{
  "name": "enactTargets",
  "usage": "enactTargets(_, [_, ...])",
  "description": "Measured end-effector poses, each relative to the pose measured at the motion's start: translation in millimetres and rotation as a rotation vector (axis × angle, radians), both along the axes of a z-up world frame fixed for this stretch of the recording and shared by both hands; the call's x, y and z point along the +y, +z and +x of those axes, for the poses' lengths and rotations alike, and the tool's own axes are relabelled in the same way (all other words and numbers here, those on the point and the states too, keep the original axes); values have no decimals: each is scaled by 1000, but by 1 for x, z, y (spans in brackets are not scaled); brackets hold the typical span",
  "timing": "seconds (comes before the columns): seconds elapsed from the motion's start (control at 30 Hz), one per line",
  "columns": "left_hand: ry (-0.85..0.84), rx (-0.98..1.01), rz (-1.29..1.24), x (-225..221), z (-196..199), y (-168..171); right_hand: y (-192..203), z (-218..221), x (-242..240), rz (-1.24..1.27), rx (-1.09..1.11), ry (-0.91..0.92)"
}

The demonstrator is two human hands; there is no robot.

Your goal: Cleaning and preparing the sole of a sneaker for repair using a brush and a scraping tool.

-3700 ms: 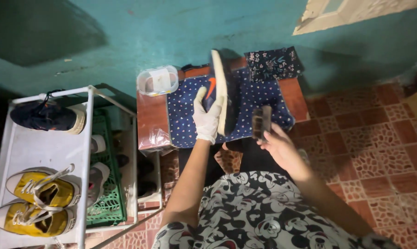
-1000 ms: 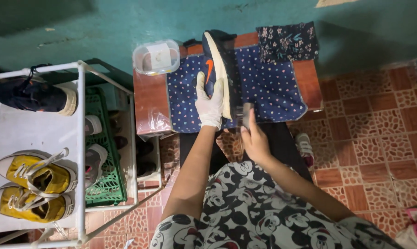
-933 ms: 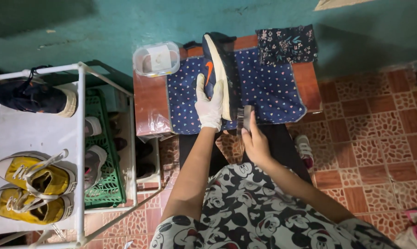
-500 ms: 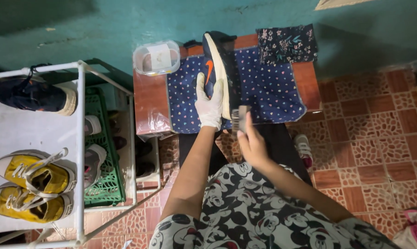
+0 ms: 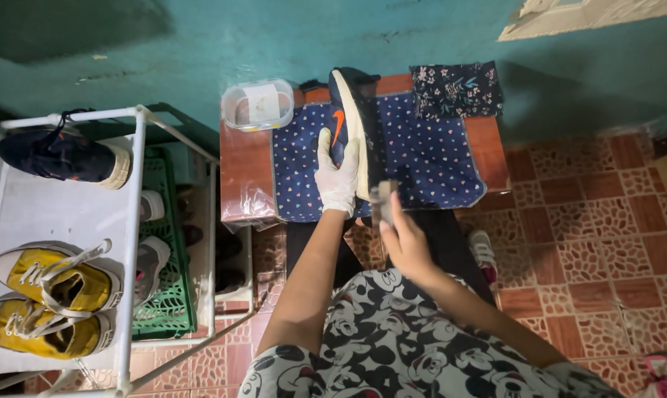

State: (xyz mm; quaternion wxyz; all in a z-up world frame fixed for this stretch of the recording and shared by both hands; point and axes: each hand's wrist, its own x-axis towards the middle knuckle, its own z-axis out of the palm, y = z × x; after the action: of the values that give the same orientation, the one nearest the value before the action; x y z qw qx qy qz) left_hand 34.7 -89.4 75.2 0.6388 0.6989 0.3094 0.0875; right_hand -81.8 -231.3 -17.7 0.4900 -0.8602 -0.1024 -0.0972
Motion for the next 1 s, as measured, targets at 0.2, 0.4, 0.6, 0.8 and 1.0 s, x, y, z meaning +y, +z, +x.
enactTargets(0.2, [12, -6, -30, 1, 0, -3, 29, 1, -1, 1, -3, 7])
enactTargets(0.4, [-4, -3, -34, -1, 0, -1, 22, 17, -23, 65, -18, 29])
enactTargets(0.6, [4, -28, -40, 2, 2, -14, 21, 28, -29, 45, -71, 36])
enactTargets(0.8, [-14, -57, -72, 2, -3, -13, 35, 23, -34, -110, -293, 178])
enactTargets(1.0, [-361, -196, 200, 16, -26, -11, 71, 26, -49, -165, -454, 160])
